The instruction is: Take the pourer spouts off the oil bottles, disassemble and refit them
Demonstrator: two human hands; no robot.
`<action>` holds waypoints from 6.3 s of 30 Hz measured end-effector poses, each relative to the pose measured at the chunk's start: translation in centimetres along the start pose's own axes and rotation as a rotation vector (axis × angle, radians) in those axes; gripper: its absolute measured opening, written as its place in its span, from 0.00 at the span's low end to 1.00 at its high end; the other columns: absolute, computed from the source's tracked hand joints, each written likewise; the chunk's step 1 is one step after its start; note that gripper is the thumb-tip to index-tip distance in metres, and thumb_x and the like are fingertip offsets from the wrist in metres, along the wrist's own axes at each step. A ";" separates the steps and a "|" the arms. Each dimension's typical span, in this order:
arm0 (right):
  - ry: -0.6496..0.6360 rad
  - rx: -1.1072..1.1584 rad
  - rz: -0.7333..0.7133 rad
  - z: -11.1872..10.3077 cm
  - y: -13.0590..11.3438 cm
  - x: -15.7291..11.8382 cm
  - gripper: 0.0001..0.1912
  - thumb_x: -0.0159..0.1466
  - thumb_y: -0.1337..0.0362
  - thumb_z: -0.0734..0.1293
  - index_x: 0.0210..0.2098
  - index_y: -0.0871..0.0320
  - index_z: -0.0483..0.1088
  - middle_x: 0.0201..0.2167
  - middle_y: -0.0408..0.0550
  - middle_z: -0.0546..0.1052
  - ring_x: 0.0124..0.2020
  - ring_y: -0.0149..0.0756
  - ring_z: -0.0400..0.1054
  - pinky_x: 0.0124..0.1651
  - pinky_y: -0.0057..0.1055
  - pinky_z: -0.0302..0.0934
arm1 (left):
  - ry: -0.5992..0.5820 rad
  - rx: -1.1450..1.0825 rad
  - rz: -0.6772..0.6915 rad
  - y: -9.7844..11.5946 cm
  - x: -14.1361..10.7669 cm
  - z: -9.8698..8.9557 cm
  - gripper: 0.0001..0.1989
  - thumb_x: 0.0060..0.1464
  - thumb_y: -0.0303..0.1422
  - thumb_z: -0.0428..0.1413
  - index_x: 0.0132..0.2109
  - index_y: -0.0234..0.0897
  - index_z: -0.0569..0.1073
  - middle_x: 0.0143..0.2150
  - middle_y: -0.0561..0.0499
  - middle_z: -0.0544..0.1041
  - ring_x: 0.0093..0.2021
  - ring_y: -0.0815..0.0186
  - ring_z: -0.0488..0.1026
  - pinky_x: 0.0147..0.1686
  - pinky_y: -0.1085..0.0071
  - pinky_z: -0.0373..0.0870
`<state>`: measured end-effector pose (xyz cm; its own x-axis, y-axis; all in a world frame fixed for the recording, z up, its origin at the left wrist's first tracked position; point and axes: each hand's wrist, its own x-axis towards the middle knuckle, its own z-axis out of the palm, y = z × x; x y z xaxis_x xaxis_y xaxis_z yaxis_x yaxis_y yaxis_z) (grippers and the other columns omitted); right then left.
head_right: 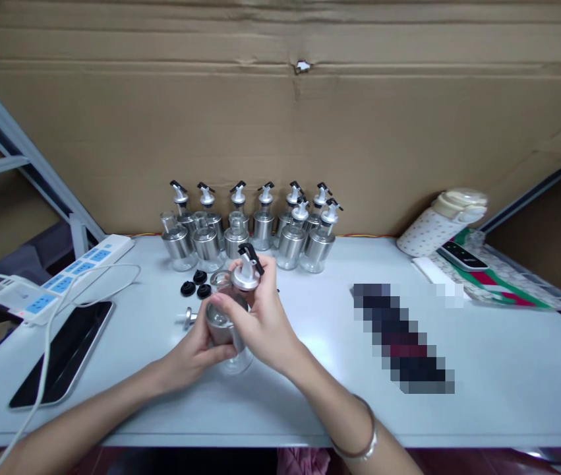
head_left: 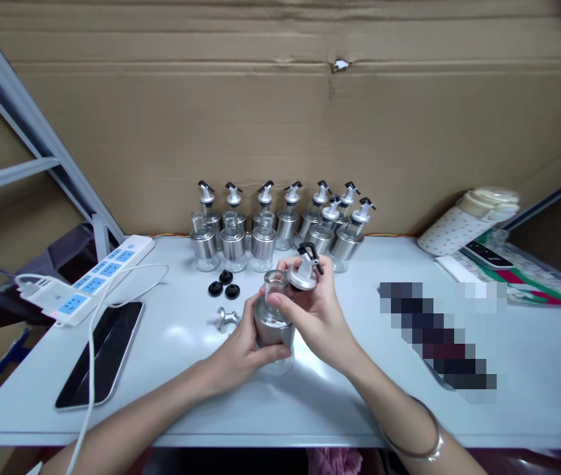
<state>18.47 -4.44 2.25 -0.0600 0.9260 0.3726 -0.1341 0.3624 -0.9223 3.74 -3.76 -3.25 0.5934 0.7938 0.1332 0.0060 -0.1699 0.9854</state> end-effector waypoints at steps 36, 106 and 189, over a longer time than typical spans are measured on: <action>0.471 -0.771 -0.526 -4.2 3.8 5.8 0.13 0.61 0.57 0.66 0.43 0.54 0.61 0.40 0.50 0.64 0.43 0.42 0.63 0.45 0.42 0.62 | 0.346 0.189 0.026 -0.4 0.6 -1.8 0.17 0.60 0.44 0.50 0.52 0.44 0.56 0.55 0.44 0.63 0.50 0.61 0.65 0.48 0.60 0.67; -0.193 -1.095 -0.846 -3.3 3.7 0.9 0.23 0.71 0.51 0.50 0.32 0.61 0.66 0.20 0.44 0.68 0.21 0.30 0.60 0.24 0.27 0.51 | -0.208 0.321 -0.092 2.5 0.2 -1.7 0.29 0.57 0.60 0.33 0.38 0.39 0.59 0.30 0.55 0.59 0.30 0.66 0.56 0.34 0.69 0.57; -0.572 -0.959 0.344 -9.5 1.3 2.8 0.07 0.55 0.63 0.72 0.32 0.60 0.76 0.33 0.49 0.74 0.32 0.34 0.67 0.37 0.31 0.61 | -0.178 0.495 -0.076 1.8 0.7 -2.5 0.12 0.62 0.43 0.44 0.39 0.38 0.61 0.40 0.48 0.67 0.39 0.62 0.64 0.44 0.66 0.61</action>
<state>27.57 -0.41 1.15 -0.4175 0.8969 -0.1461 0.7633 0.2589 -0.5919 2.14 -2.04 -1.08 0.7036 0.7106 0.0006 0.4083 -0.4049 0.8181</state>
